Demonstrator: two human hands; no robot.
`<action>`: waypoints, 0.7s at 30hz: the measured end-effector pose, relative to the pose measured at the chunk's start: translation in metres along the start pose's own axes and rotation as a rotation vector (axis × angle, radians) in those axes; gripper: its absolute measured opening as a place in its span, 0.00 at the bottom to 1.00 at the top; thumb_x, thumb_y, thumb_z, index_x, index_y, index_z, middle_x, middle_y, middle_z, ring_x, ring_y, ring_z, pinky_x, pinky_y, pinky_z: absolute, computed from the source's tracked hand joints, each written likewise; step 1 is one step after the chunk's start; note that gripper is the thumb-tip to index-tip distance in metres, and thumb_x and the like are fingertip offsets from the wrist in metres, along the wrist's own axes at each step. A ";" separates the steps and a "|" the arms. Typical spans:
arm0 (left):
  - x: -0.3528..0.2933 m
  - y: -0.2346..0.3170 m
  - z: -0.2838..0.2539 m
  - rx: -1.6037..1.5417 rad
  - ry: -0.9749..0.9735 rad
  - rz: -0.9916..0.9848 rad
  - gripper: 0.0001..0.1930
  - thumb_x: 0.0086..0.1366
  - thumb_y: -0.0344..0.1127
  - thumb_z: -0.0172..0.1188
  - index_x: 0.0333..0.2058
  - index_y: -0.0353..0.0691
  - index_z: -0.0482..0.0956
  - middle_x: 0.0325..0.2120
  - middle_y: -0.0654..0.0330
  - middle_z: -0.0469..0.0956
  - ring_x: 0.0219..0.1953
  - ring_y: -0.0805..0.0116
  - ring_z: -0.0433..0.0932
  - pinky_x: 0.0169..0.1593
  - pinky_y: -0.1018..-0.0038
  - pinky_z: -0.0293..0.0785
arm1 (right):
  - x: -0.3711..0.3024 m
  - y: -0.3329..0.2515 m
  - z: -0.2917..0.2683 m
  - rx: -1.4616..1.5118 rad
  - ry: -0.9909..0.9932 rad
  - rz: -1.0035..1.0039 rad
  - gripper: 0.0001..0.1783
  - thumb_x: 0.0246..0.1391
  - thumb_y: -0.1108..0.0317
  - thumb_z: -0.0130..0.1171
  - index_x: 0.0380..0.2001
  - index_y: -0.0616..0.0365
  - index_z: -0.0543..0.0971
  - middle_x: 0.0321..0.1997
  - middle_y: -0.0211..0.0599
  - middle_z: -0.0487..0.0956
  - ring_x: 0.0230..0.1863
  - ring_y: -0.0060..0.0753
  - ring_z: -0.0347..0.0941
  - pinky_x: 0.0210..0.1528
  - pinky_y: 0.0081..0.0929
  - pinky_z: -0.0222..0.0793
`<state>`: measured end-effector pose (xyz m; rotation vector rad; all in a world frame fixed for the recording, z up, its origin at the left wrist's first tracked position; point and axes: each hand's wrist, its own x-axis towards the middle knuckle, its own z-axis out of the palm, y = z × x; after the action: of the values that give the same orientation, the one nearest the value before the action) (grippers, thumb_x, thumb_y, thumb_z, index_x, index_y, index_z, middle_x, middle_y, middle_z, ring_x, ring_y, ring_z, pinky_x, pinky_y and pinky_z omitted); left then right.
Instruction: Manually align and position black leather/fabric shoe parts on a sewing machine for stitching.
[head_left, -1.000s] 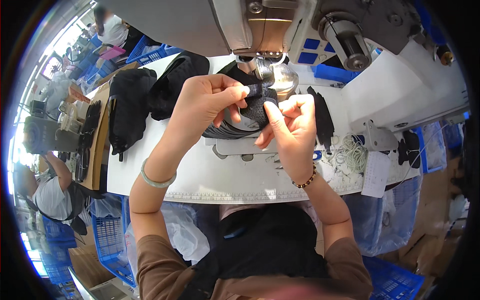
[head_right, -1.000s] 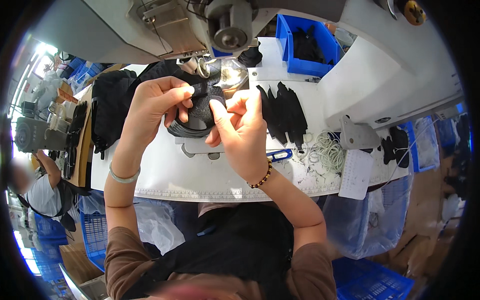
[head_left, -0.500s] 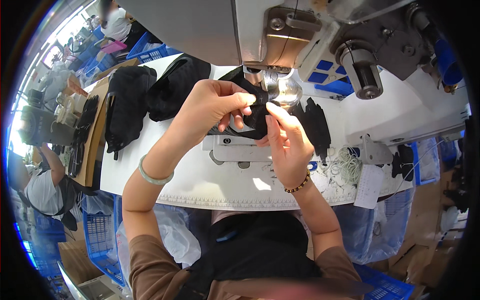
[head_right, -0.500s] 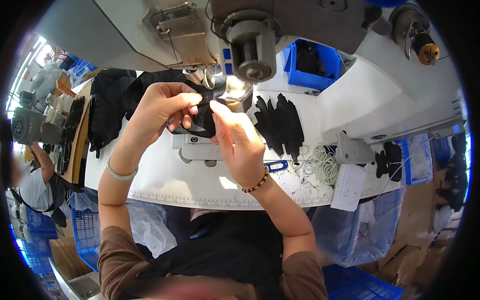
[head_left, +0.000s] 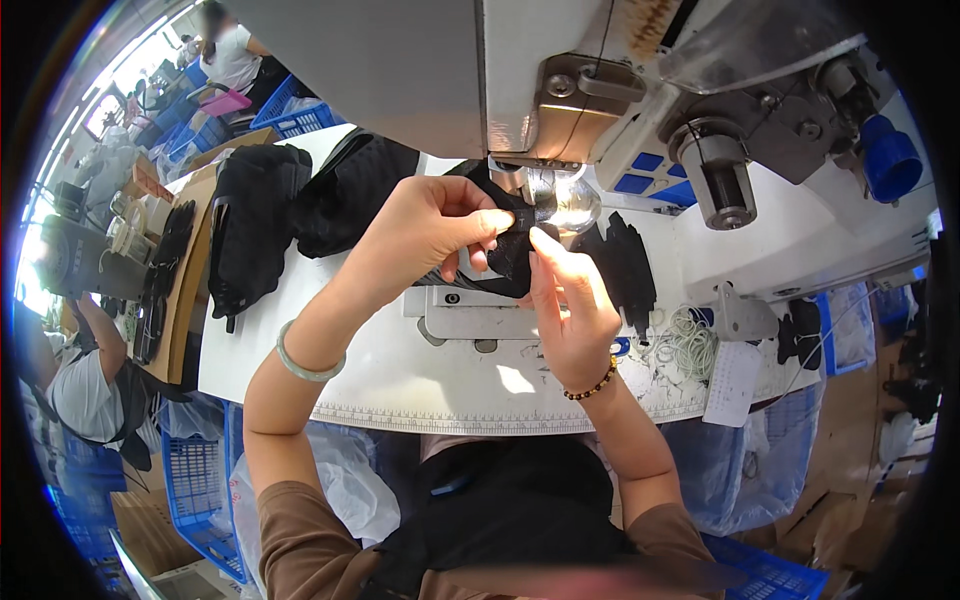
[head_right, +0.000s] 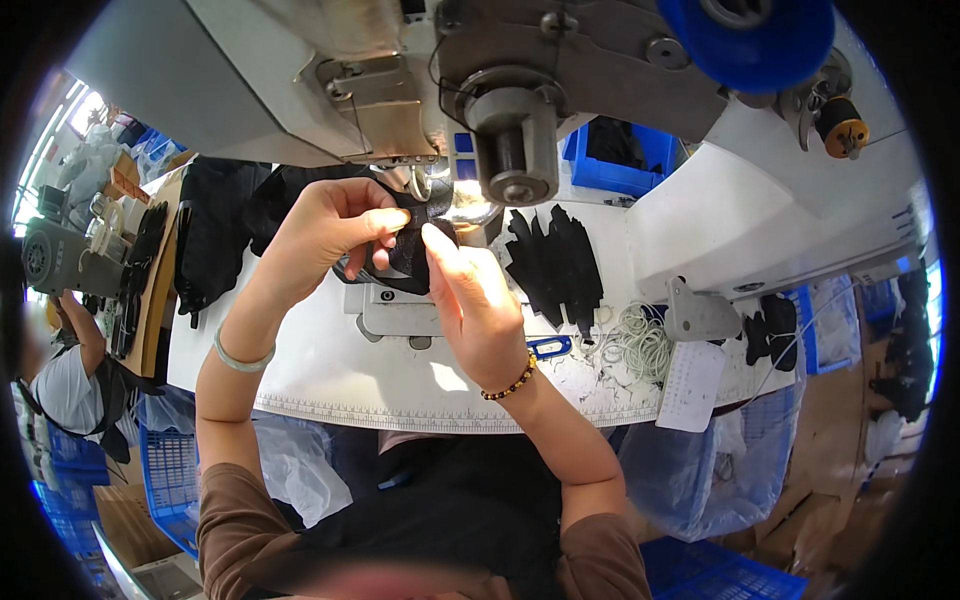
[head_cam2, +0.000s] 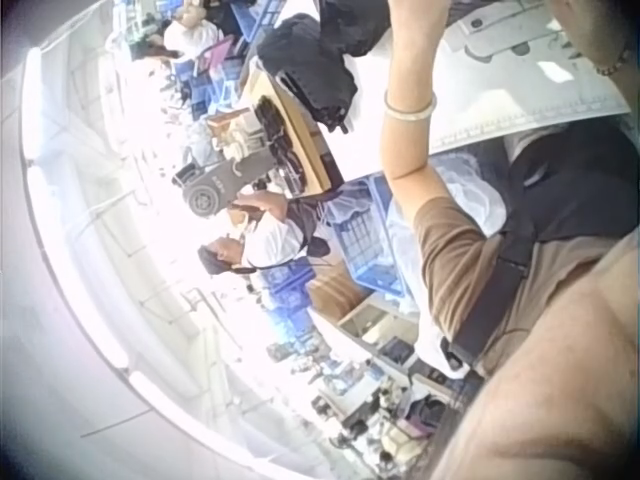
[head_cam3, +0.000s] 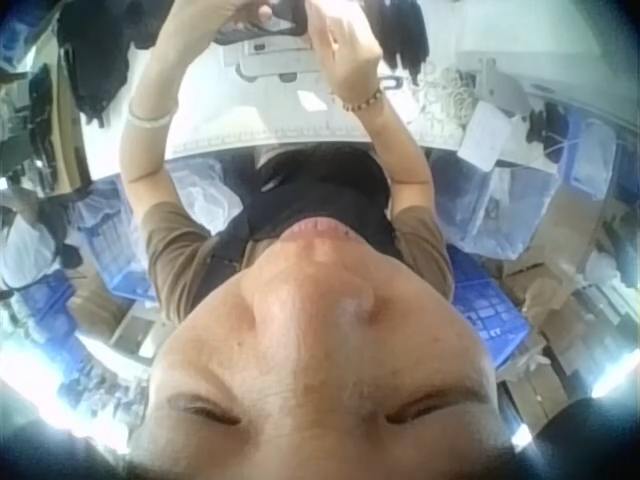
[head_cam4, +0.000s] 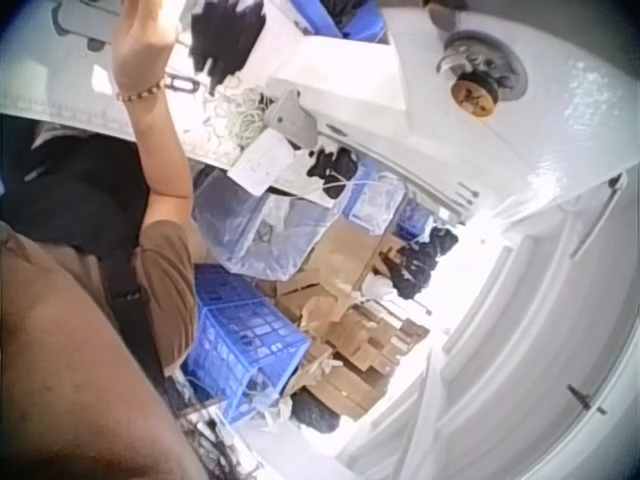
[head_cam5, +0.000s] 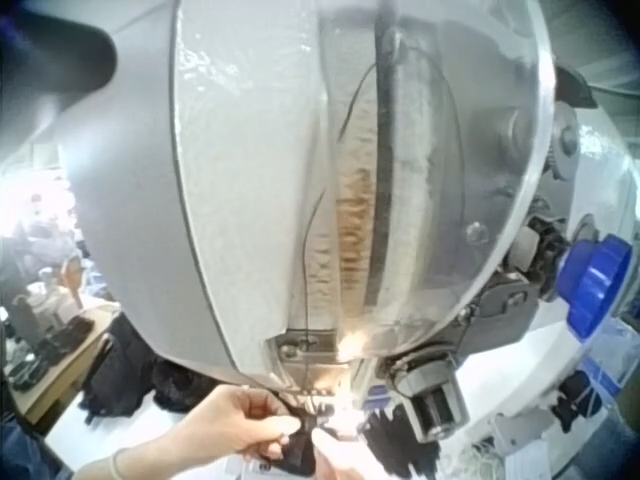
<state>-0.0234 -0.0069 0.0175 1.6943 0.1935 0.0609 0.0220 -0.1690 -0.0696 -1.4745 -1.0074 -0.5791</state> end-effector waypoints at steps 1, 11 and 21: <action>0.001 0.000 -0.001 0.011 -0.004 0.018 0.10 0.57 0.34 0.60 0.25 0.31 0.76 0.18 0.62 0.74 0.16 0.80 0.72 0.17 0.87 0.64 | 0.000 0.000 0.000 0.000 0.001 0.005 0.21 0.46 0.85 0.57 0.46 0.63 0.75 0.28 0.39 0.73 0.24 0.28 0.72 0.28 0.21 0.69; 0.007 -0.012 -0.007 -0.093 -0.084 0.004 0.11 0.57 0.34 0.62 0.23 0.33 0.74 0.18 0.62 0.73 0.15 0.81 0.70 0.21 0.87 0.67 | 0.000 -0.001 0.002 -0.014 0.011 -0.002 0.20 0.46 0.85 0.58 0.45 0.63 0.75 0.28 0.39 0.73 0.24 0.28 0.73 0.27 0.21 0.70; 0.009 -0.014 -0.005 -0.209 -0.088 -0.003 0.08 0.57 0.30 0.62 0.24 0.33 0.74 0.19 0.62 0.74 0.17 0.81 0.72 0.23 0.88 0.69 | 0.000 -0.002 0.002 0.011 0.008 0.027 0.19 0.47 0.85 0.57 0.45 0.63 0.74 0.30 0.39 0.73 0.24 0.27 0.73 0.27 0.21 0.70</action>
<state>-0.0170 0.0015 0.0036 1.4847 0.1196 0.0037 0.0198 -0.1673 -0.0690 -1.4728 -0.9814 -0.5592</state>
